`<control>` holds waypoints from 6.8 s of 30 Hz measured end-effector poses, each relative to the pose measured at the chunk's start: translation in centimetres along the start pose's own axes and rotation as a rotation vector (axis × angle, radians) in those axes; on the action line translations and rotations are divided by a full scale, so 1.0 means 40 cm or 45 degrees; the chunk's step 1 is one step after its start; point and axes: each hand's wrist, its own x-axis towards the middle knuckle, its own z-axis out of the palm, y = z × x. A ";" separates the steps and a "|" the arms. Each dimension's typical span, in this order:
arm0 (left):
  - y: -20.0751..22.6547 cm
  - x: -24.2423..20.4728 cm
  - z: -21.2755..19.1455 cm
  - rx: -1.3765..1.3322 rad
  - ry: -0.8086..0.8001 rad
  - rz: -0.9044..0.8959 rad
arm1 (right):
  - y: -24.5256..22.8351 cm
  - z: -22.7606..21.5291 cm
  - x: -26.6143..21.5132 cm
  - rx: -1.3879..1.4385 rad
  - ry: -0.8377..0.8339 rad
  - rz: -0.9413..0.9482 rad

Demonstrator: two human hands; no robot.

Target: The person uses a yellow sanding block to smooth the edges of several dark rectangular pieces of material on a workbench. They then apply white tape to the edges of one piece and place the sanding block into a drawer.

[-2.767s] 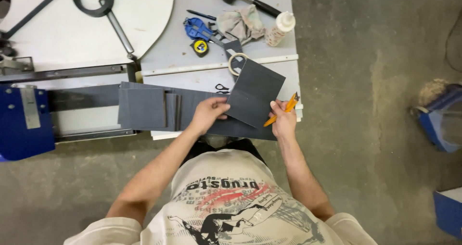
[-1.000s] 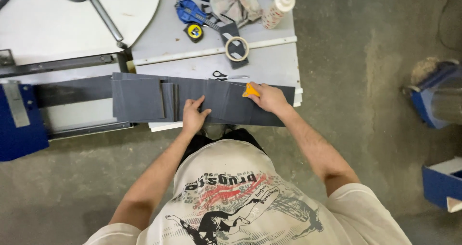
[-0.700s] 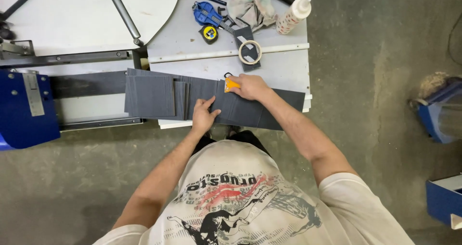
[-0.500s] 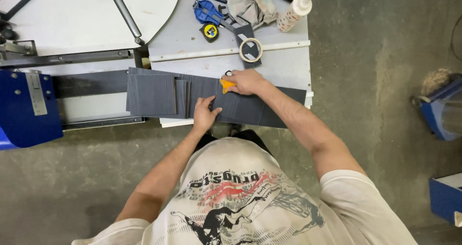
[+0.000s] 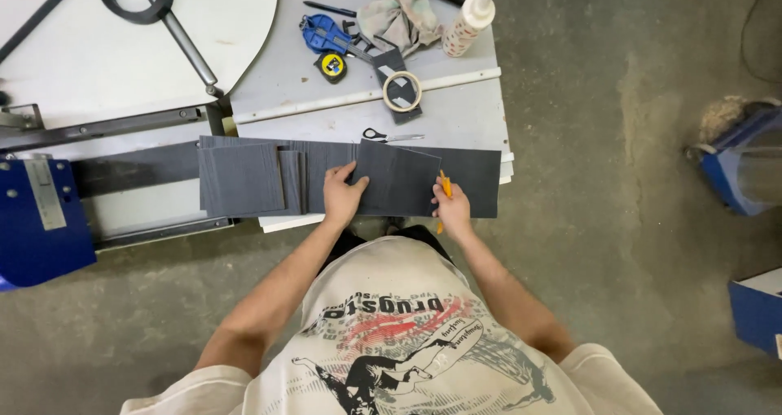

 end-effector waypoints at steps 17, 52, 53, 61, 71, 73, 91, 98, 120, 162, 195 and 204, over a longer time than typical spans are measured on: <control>0.196 -0.228 0.009 0.661 0.051 1.350 | -0.259 0.032 -0.088 0.831 -0.569 0.196; -0.097 -0.080 -0.013 0.285 0.247 0.391 | -0.409 0.222 0.119 -1.614 -0.653 -1.238; -0.096 -0.084 -0.011 0.291 0.276 0.358 | -0.431 0.233 0.122 -1.659 -0.709 -1.328; -0.071 -0.107 -0.049 0.145 0.258 0.392 | -0.410 0.311 0.037 -1.809 -1.081 -1.644; 0.002 -0.067 -0.069 -0.488 -0.027 0.088 | -0.344 0.148 -0.034 -0.943 -1.054 -1.604; 0.060 -0.063 -0.077 -0.709 -0.192 -0.119 | -0.321 0.099 -0.064 -0.865 -1.007 -1.520; 0.181 -0.075 -0.137 0.477 0.110 0.035 | -0.073 0.063 -0.060 0.281 -0.221 0.110; -0.023 -0.022 -0.531 0.603 0.670 0.004 | -0.169 0.456 -0.199 0.389 -0.817 -0.026; 0.108 -0.046 -0.380 0.476 0.566 0.740 | -0.334 0.212 0.456 -0.855 0.277 -0.468; 0.227 0.015 -0.104 -1.236 -0.516 -0.165 | -0.417 0.067 -0.149 -0.072 -0.608 -0.223; 0.250 -0.151 -0.439 -1.703 -1.038 -0.540 | -0.601 0.317 -0.166 -0.096 -1.071 -0.464; -0.048 -0.236 -0.873 -0.724 0.123 -0.207 | -0.569 0.818 -0.288 -0.598 -1.360 -0.401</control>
